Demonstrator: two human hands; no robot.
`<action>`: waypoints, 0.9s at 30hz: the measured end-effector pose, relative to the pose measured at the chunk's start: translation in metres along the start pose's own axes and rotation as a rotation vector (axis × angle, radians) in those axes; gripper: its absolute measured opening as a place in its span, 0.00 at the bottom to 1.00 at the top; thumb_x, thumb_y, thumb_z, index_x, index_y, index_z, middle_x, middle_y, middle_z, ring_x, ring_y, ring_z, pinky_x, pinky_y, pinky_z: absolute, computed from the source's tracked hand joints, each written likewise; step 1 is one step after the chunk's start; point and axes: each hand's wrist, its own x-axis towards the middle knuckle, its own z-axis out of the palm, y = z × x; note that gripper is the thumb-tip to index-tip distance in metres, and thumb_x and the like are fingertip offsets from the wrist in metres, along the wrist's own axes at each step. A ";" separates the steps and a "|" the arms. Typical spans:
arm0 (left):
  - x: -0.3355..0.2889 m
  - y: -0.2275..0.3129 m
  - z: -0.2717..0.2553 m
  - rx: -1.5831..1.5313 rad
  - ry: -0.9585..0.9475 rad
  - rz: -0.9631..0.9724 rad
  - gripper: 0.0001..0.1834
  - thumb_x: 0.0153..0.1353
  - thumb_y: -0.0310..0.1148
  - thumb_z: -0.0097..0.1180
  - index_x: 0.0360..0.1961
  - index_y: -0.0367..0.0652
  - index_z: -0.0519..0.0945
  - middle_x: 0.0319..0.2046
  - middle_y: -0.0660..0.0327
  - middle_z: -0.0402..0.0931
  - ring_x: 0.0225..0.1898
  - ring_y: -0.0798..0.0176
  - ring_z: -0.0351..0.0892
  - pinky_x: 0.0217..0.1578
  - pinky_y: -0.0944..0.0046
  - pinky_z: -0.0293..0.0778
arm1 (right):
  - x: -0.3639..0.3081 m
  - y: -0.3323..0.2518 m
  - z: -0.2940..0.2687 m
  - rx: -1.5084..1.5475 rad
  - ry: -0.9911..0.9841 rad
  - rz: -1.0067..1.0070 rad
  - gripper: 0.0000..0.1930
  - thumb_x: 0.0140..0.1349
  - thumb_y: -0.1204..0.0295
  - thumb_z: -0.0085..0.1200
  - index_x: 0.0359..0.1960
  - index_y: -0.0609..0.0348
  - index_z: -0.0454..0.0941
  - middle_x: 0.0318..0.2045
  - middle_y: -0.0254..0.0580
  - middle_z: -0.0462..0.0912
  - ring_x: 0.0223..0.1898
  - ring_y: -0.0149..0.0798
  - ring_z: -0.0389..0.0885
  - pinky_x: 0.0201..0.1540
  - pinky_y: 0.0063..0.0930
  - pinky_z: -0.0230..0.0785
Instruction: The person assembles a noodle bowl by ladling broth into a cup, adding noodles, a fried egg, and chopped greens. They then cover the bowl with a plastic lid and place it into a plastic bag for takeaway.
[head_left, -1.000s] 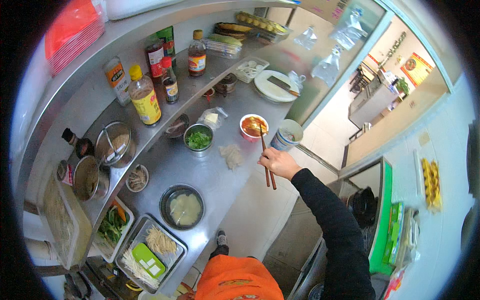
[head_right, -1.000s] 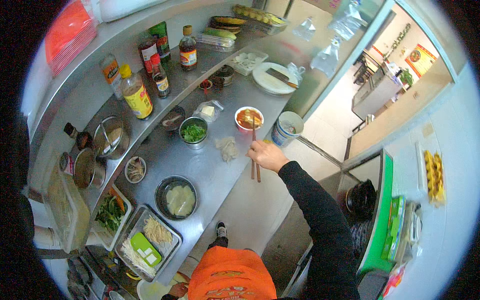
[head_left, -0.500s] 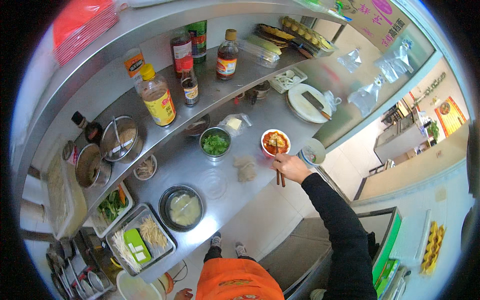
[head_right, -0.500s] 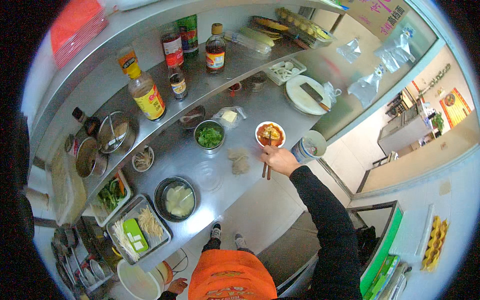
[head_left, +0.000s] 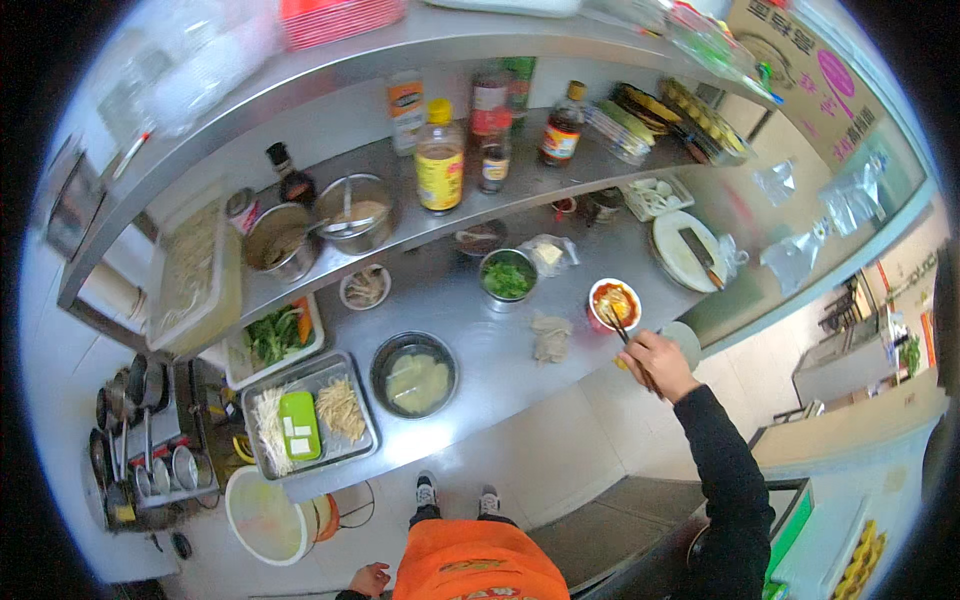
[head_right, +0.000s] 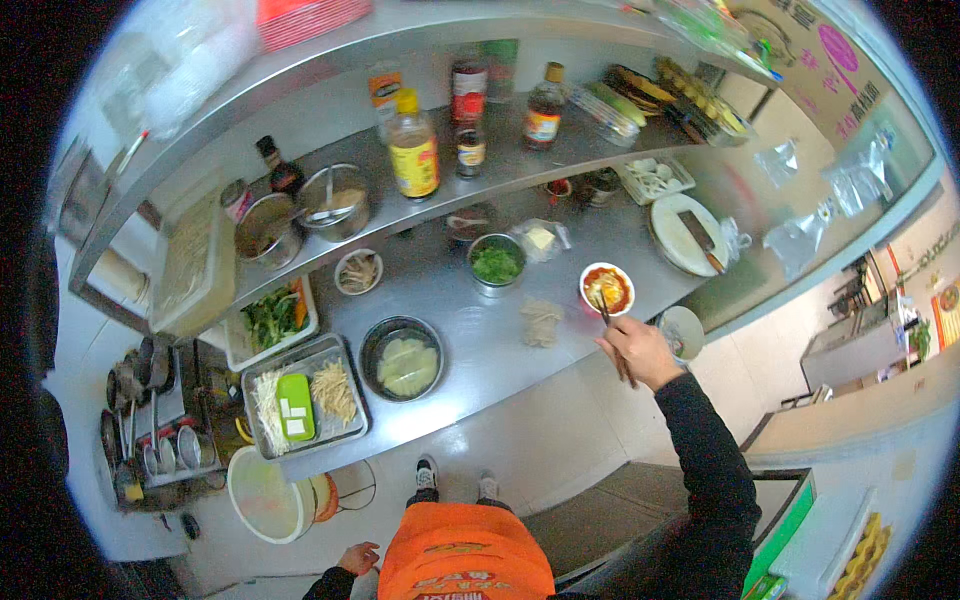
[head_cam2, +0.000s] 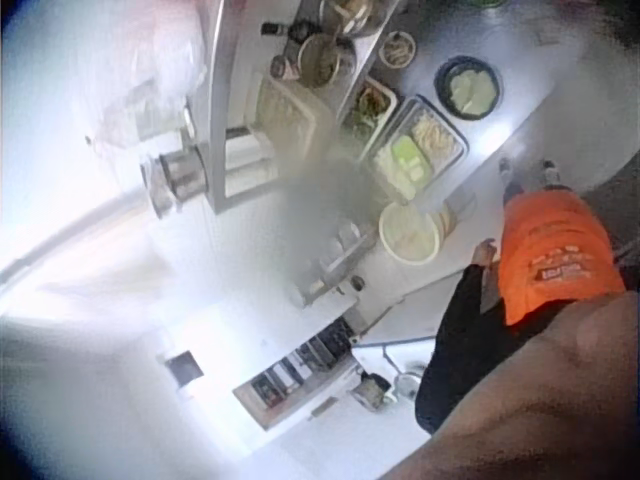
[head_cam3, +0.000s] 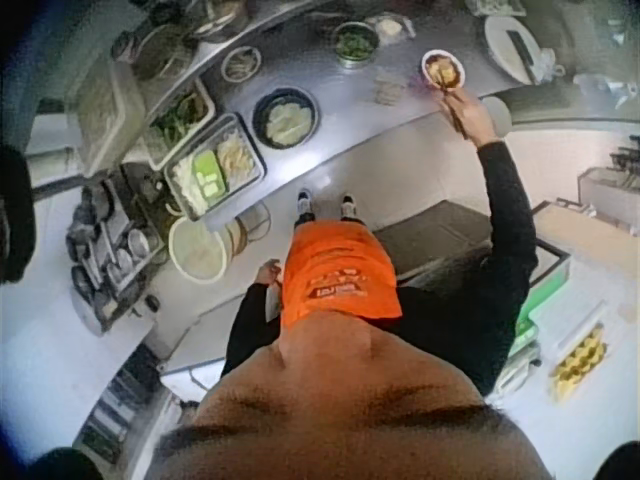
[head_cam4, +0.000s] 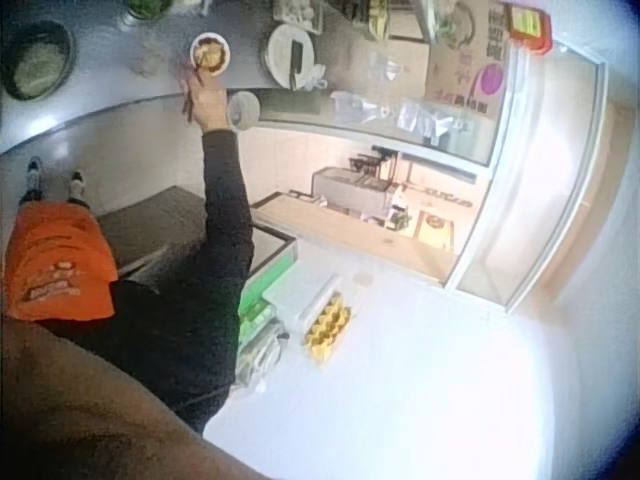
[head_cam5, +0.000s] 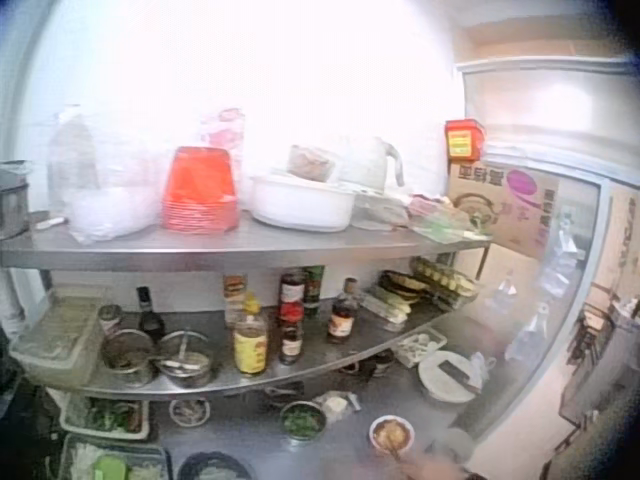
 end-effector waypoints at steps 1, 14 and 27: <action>0.000 -0.001 -0.005 -0.513 -0.153 0.131 0.22 0.66 0.40 0.58 0.57 0.41 0.80 0.36 0.59 0.87 0.36 0.62 0.87 0.37 0.63 0.81 | 0.000 -0.013 -0.008 0.038 0.056 -0.019 0.11 0.62 0.65 0.67 0.32 0.57 0.80 0.31 0.41 0.79 0.30 0.46 0.83 0.31 0.39 0.79; 0.000 -0.001 -0.019 -0.043 -0.004 0.104 0.36 0.66 0.59 0.56 0.64 0.41 0.74 0.52 0.40 0.80 0.54 0.40 0.80 0.55 0.45 0.76 | 0.155 -0.319 0.222 0.235 -0.004 -0.285 0.06 0.60 0.71 0.53 0.37 0.57 0.78 0.45 0.43 0.76 0.54 0.47 0.75 0.45 0.32 0.80; 0.052 0.126 -0.050 0.418 -0.238 0.411 0.35 0.71 0.56 0.50 0.64 0.35 0.72 0.54 0.40 0.78 0.57 0.38 0.77 0.58 0.45 0.74 | 0.146 -0.321 0.272 0.388 -0.089 -0.282 0.12 0.61 0.71 0.53 0.45 0.62 0.78 0.52 0.48 0.73 0.58 0.53 0.71 0.50 0.37 0.81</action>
